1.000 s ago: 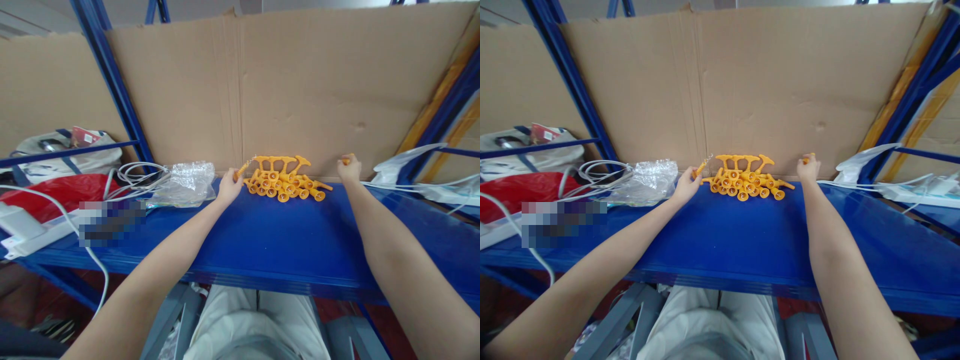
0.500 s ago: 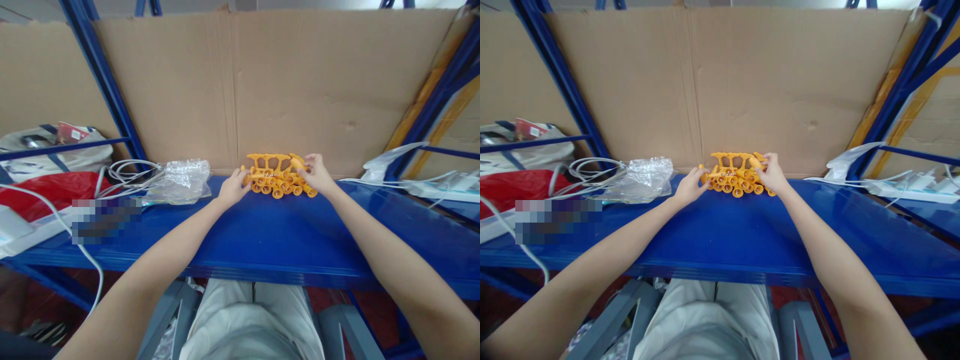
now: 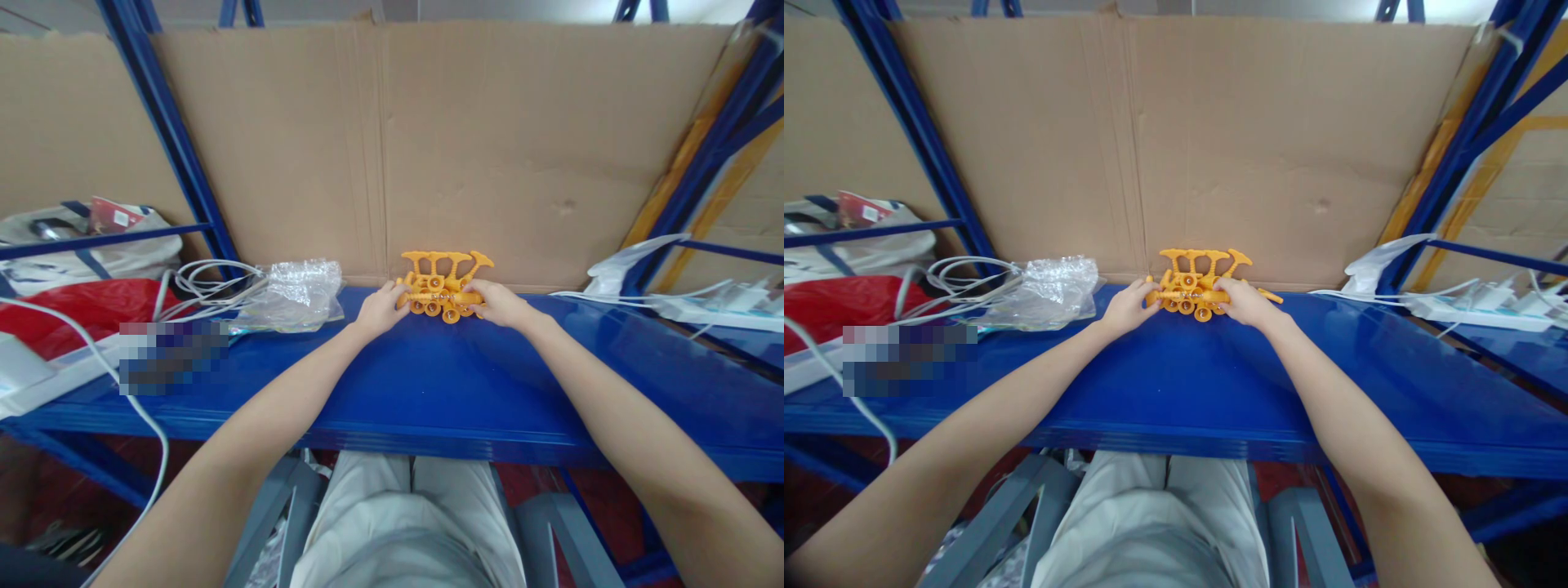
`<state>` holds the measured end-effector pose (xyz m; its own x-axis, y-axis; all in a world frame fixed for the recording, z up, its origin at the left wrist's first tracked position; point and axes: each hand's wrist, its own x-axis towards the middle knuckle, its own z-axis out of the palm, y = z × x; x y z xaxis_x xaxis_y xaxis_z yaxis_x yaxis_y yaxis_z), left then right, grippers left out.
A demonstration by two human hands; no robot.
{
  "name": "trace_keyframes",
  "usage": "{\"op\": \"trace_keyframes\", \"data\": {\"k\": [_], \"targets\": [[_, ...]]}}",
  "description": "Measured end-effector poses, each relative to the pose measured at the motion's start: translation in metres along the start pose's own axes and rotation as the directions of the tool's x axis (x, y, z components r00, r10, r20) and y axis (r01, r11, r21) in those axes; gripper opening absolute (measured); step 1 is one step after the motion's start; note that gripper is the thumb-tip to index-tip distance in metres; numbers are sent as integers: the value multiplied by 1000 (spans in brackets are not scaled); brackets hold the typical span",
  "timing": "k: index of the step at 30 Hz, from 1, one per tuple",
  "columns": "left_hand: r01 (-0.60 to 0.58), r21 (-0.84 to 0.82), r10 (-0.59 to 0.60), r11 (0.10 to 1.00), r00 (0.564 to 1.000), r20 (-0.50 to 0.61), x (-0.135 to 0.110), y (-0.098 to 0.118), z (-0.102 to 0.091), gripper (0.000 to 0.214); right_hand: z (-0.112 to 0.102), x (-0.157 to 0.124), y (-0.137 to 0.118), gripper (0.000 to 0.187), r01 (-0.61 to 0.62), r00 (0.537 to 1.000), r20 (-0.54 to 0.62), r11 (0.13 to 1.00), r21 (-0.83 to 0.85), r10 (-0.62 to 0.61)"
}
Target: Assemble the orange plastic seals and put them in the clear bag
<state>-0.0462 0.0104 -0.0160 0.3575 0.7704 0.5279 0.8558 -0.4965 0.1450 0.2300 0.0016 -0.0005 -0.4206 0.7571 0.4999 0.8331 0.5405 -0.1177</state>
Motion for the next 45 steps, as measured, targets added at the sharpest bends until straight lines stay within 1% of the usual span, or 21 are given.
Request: {"op": "trace_keyframes", "data": {"k": [5,9,16,20,24,27,32,40,45], "targets": [[-11,18,11,1000,1000,5,0,-1,1,33,1,0,0,26,17,1000,-10,1000,-3,-17],[7,18,-7,1000,1000,3,0,-2,1,32,1,0,2,29,38,999,-33,999,-10,-38],[22,22,-22,1000,1000,17,0,-1,0,31,0,0,-1,29,35,999,-13,999,-18,-36],[16,22,-16,1000,1000,17,-1,4,0,29,1,0,-8,29,88,996,-36,996,5,-87],[7,-18,-7,1000,1000,12,-2,9,3,27,3,0,-15,28,123,992,-39,992,26,-122],[-8,-31,9,999,1000,11,-2,11,4,26,5,0,-16,30,131,990,-52,991,33,-129],[-15,4,15,1000,1000,18,-3,12,2,26,7,0,-15,31,155,985,-87,987,40,-151],[-50,-21,49,999,998,-35,-2,7,6,25,8,-1,-14,34,176,981,-89,984,35,-173],[-64,-23,63,998,997,-46,-1,4,9,25,9,-2,-15,34,177,981,-85,984,35,-173]]}}
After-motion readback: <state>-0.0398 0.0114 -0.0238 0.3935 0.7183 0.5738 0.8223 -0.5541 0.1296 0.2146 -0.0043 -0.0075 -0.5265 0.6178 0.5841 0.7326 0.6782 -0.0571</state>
